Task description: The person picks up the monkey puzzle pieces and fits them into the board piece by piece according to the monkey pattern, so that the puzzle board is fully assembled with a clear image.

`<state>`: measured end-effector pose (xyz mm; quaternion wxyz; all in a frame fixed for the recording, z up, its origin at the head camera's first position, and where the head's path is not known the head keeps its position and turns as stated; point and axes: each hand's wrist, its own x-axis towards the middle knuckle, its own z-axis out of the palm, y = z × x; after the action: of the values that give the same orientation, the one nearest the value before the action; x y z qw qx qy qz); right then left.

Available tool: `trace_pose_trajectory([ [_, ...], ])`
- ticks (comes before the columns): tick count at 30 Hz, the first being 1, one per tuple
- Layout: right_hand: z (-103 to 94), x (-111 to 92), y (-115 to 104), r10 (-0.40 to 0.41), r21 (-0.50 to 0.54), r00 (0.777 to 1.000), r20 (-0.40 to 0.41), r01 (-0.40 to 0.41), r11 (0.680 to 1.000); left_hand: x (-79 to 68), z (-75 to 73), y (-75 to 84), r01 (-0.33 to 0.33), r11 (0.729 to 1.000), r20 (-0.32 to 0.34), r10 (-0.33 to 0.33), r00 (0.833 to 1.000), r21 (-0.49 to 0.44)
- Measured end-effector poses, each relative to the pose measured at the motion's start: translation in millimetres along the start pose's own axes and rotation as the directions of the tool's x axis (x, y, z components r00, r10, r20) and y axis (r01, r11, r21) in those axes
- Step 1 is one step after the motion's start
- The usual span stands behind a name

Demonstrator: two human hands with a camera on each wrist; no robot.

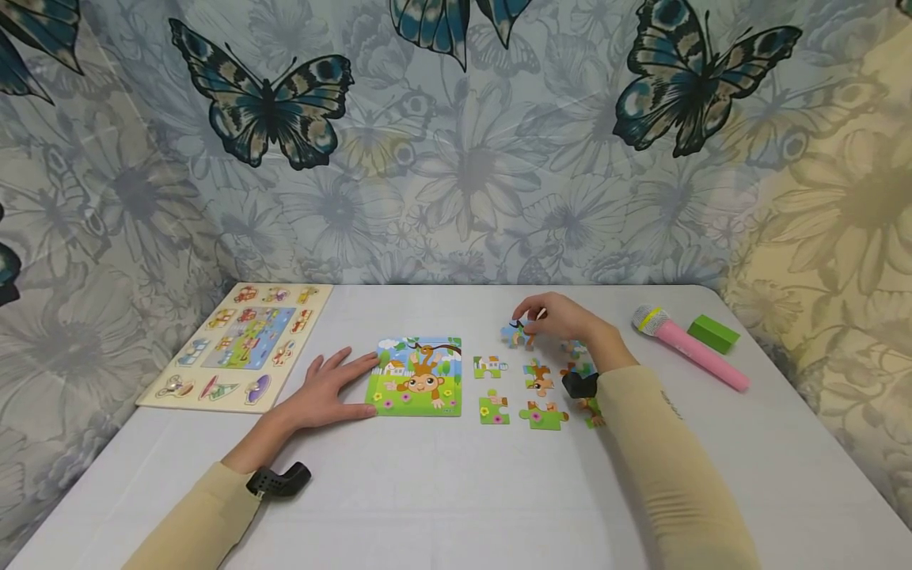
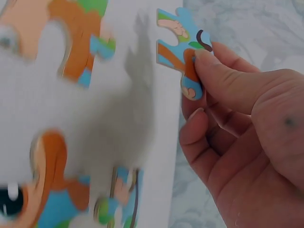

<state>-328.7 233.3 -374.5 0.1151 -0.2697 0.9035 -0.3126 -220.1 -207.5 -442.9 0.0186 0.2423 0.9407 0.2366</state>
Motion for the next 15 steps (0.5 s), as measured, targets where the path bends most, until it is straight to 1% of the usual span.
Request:
trace_pose_trajectory([
  [7,11.3,12,-19,-0.062,0.023,0.998,0.005,0.061,0.998,-0.6,0.9,-1.6,0.007,1.0,0.011,-0.007,1.0,0.007],
  [15,29.3,32,-38,-0.101,0.102,0.995,0.016,0.099,0.99,-0.6,0.3,-1.3,0.001,1.0,-0.002,-0.001,1.0,0.011],
])
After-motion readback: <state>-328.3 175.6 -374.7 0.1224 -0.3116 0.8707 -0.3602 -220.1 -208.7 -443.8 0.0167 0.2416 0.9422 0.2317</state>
